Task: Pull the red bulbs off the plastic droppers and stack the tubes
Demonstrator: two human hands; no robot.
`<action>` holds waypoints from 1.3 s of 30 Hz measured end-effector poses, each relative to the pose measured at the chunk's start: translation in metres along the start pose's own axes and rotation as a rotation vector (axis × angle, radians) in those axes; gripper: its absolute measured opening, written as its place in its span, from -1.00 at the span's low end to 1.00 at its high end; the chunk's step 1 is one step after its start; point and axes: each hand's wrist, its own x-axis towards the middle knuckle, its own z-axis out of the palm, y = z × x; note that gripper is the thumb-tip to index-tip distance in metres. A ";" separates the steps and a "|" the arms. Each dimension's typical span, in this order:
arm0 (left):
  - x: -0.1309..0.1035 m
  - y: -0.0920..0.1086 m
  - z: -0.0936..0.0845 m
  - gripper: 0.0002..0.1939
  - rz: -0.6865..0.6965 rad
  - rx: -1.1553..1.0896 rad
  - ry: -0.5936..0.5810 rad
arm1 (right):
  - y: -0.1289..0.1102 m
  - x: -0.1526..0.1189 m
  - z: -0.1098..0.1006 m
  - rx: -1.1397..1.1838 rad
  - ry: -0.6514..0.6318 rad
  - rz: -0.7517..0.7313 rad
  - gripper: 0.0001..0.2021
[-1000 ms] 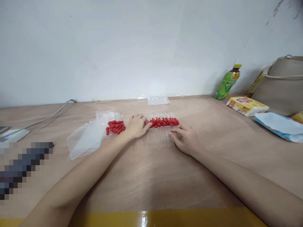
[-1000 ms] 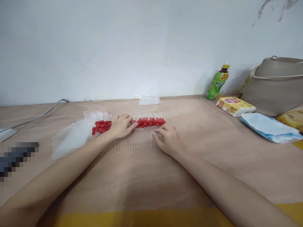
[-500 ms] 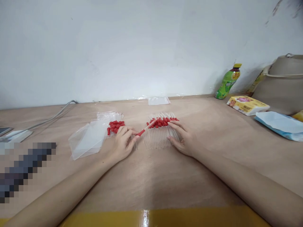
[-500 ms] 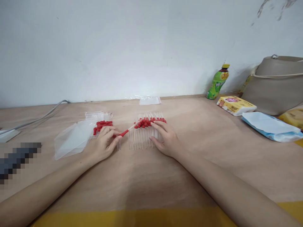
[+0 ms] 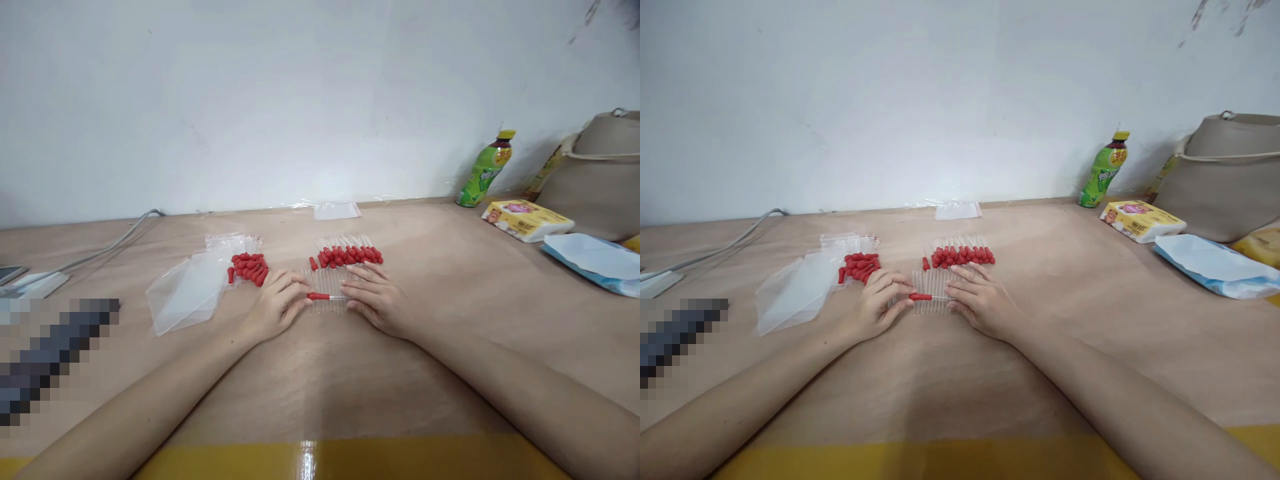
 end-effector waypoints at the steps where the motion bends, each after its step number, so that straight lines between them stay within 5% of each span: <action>1: 0.001 0.002 0.000 -0.82 -0.015 0.011 -0.017 | 0.000 0.000 0.001 0.012 -0.001 -0.012 -0.78; 5: 0.006 0.012 0.003 -0.55 -0.004 0.059 -0.103 | -0.002 0.001 0.003 0.044 0.000 -0.033 -0.79; 10: 0.009 0.017 0.011 -0.82 0.084 0.075 -0.082 | -0.007 0.003 0.003 0.079 -0.004 -0.026 -0.76; 16: 0.009 0.019 0.012 -0.83 0.159 0.068 -0.035 | -0.010 0.003 0.007 0.122 -0.019 -0.038 -0.71; 39: 0.008 0.024 0.003 -0.82 0.225 0.003 -0.167 | -0.014 0.003 -0.006 0.039 0.072 -0.286 -0.83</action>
